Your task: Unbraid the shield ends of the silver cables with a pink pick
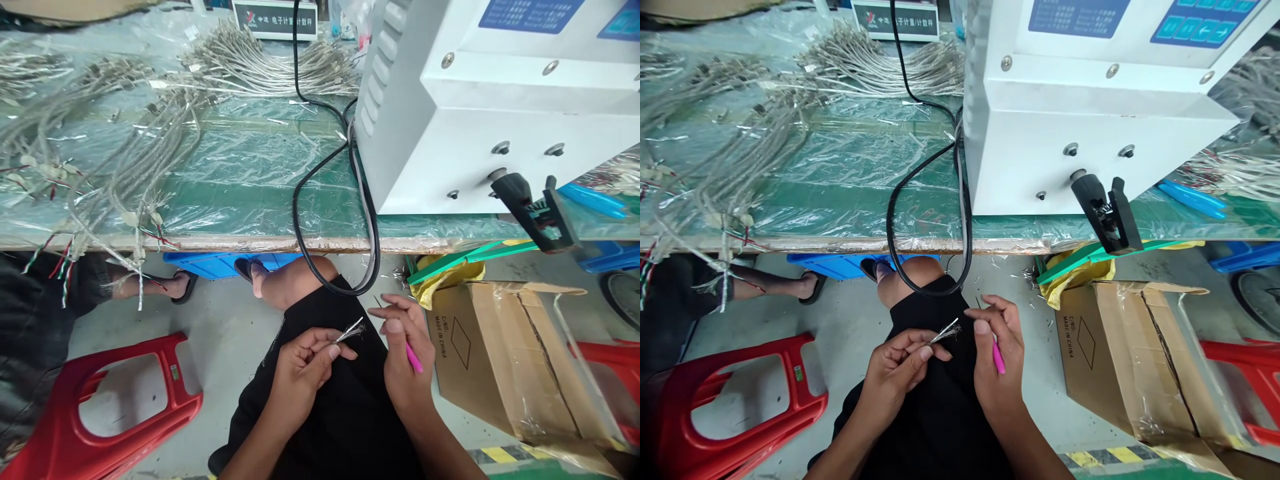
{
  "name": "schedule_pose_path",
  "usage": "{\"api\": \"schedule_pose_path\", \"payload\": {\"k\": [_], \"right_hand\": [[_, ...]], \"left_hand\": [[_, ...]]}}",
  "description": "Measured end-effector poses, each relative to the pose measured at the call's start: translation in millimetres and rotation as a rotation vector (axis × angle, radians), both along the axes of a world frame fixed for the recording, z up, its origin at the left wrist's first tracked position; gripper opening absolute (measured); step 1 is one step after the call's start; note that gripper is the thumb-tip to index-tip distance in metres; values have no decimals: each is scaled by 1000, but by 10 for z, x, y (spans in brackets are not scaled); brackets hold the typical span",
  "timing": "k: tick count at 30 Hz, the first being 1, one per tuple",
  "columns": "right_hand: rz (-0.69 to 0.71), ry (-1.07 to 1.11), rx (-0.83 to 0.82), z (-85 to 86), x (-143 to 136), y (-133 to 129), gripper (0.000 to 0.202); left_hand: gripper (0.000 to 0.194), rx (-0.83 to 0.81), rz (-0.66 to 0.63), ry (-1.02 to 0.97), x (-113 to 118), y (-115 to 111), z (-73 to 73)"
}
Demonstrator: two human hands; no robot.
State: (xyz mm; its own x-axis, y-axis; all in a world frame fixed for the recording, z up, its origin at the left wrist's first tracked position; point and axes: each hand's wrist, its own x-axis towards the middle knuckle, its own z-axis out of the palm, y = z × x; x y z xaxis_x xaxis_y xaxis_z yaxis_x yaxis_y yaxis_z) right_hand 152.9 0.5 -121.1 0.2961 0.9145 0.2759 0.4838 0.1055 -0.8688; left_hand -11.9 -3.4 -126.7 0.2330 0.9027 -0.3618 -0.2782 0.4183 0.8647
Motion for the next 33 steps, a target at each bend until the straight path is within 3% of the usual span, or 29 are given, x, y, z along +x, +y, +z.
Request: {"api": "schedule_pose_path", "payload": {"k": [6, 13, 17, 20, 24, 33], "right_hand": [[4, 86, -40, -52, 60, -83, 31], [344, 346, -224, -4, 47, 21, 36], [450, 504, -390, 37, 51, 140, 42], [472, 565, -470, 61, 43, 183, 29], [490, 591, -442, 74, 16, 187, 8], [471, 679, -393, 87, -91, 136, 16]], "left_hand": [[21, -4, 51, -65, -15, 13, -60], [15, 2, 4, -130, -31, 15, -42], [13, 17, 10, -163, -35, 26, -20], [13, 30, -2, -159, -38, 31, -21], [13, 40, -19, -175, -41, 32, -41], [16, 50, 69, -305, 34, -14, -61]]}}
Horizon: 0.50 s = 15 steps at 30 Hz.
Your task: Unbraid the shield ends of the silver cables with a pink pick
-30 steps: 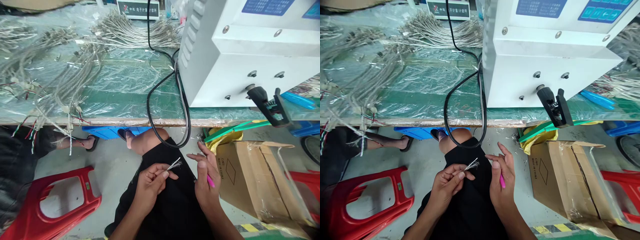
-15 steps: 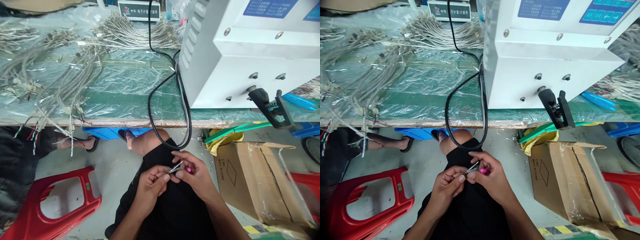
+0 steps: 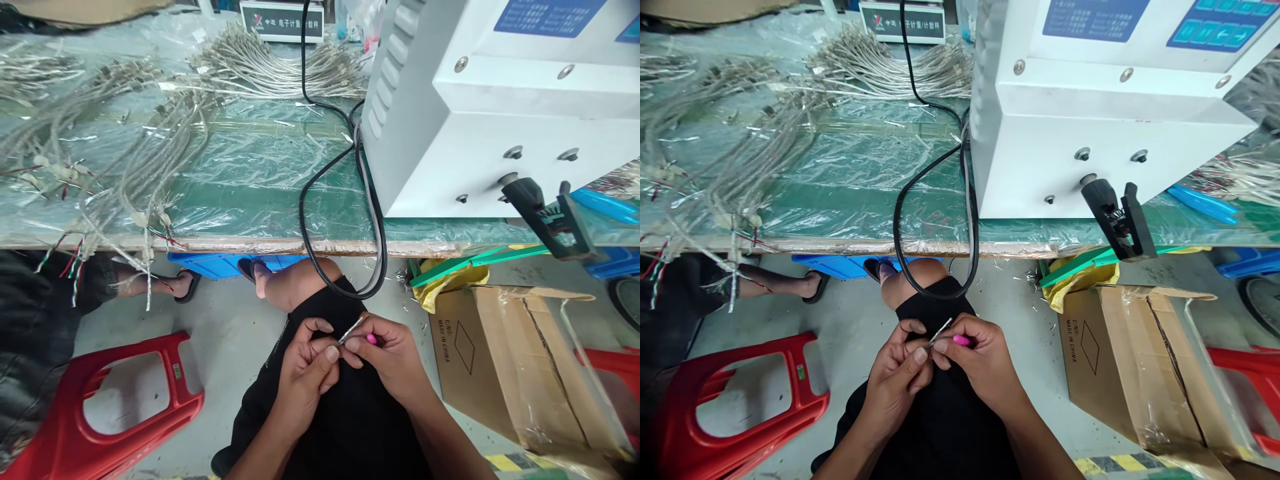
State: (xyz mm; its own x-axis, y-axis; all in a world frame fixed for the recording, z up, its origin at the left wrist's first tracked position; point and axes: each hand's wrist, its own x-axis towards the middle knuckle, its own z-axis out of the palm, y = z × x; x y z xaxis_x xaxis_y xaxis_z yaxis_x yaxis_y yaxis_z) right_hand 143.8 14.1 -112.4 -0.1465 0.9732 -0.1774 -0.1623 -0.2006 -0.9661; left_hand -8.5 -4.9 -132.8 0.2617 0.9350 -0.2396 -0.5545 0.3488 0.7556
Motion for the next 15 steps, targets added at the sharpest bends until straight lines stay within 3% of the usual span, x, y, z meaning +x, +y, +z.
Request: {"api": "schedule_pose_path", "payload": {"k": [8, 15], "right_hand": [[-47, -32, 9, -54, -47, -54, 14], [17, -103, -44, 5, -42, -12, 15]], "left_hand": [[19, -27, 23, -46, 69, 35, 57], [16, -34, 19, -58, 53, 46, 18]]}}
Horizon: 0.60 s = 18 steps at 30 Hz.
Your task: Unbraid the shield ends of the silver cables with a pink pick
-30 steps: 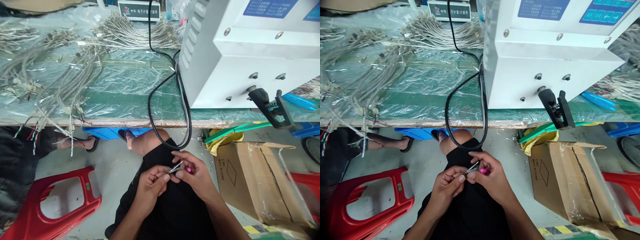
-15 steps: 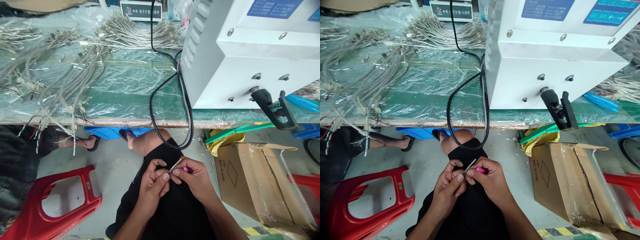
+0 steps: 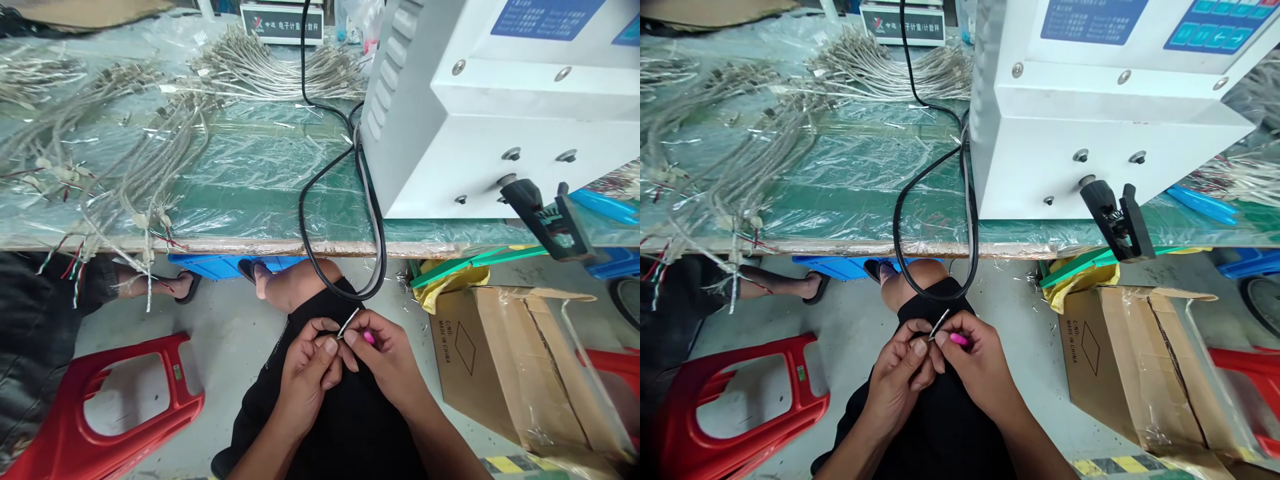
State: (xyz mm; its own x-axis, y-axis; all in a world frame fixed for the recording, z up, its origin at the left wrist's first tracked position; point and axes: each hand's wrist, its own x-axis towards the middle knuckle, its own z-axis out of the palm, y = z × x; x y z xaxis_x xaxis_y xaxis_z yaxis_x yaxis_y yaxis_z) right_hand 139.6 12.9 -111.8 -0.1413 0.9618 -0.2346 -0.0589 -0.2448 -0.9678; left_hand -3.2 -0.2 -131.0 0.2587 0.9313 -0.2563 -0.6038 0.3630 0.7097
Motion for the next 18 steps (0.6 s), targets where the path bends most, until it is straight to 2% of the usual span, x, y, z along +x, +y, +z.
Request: {"api": "schedule_pose_path", "payload": {"k": [11, 18], "right_hand": [[-67, -158, -32, 98, -33, 68, 12], [-144, -324, 50, 116, -69, 30, 8]], "left_hand": [[20, 24, -4, -173, -24, -32, 22], [18, 23, -38, -235, 12, 12, 20]]}}
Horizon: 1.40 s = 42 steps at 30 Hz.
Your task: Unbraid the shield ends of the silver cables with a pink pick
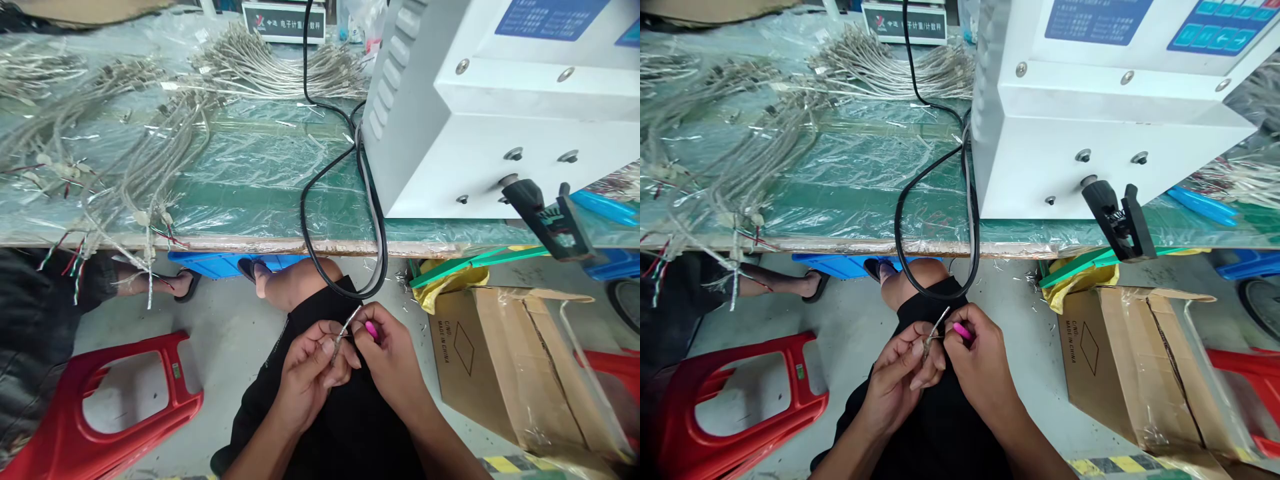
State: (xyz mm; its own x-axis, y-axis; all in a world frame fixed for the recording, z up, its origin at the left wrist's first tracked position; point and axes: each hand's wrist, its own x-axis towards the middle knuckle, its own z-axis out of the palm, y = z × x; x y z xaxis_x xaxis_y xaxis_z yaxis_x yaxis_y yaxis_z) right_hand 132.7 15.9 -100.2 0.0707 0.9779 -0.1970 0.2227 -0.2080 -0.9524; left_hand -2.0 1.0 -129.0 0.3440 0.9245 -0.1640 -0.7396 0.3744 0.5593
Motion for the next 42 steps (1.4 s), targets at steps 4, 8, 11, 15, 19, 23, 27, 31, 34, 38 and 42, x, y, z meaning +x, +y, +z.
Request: {"api": "schedule_pose_path", "payload": {"k": [4, 8, 11, 15, 19, 23, 27, 31, 34, 38, 42], "right_hand": [[-79, -144, 100, 22, 80, -32, 11], [-64, -262, 278, 84, 188, -49, 26], [105, -242, 283, 134, 189, -26, 23], [213, -187, 170, 149, 136, 20, 6], [271, -220, 131, 123, 142, 42, 22], [275, -244, 183, 95, 176, 47, 16], [293, -317, 234, 41, 207, 67, 15], [415, -496, 318, -33, 213, 60, 18], [445, -718, 429, -58, 194, 23, 20], [467, -834, 470, -35, 177, -22, 22], [395, -717, 374, -28, 135, -88, 18]], "left_hand": [[17, -44, -23, 14, -14, 28, 41], [15, -74, -44, 10, -11, 36, 66], [15, -84, -62, 18, 6, 37, 70], [20, -53, -55, 128, -1, 44, 60], [22, -1, -109, 348, -68, 48, 96], [24, 17, -207, 624, -79, 34, 199], [30, 8, -59, 810, 23, -1, 237], [33, -9, 53, 875, 110, -37, 185], [33, -8, 83, 912, 136, -82, 119], [32, -19, 121, 934, 173, -140, 37], [30, -70, 163, 892, 228, -143, 15]]}}
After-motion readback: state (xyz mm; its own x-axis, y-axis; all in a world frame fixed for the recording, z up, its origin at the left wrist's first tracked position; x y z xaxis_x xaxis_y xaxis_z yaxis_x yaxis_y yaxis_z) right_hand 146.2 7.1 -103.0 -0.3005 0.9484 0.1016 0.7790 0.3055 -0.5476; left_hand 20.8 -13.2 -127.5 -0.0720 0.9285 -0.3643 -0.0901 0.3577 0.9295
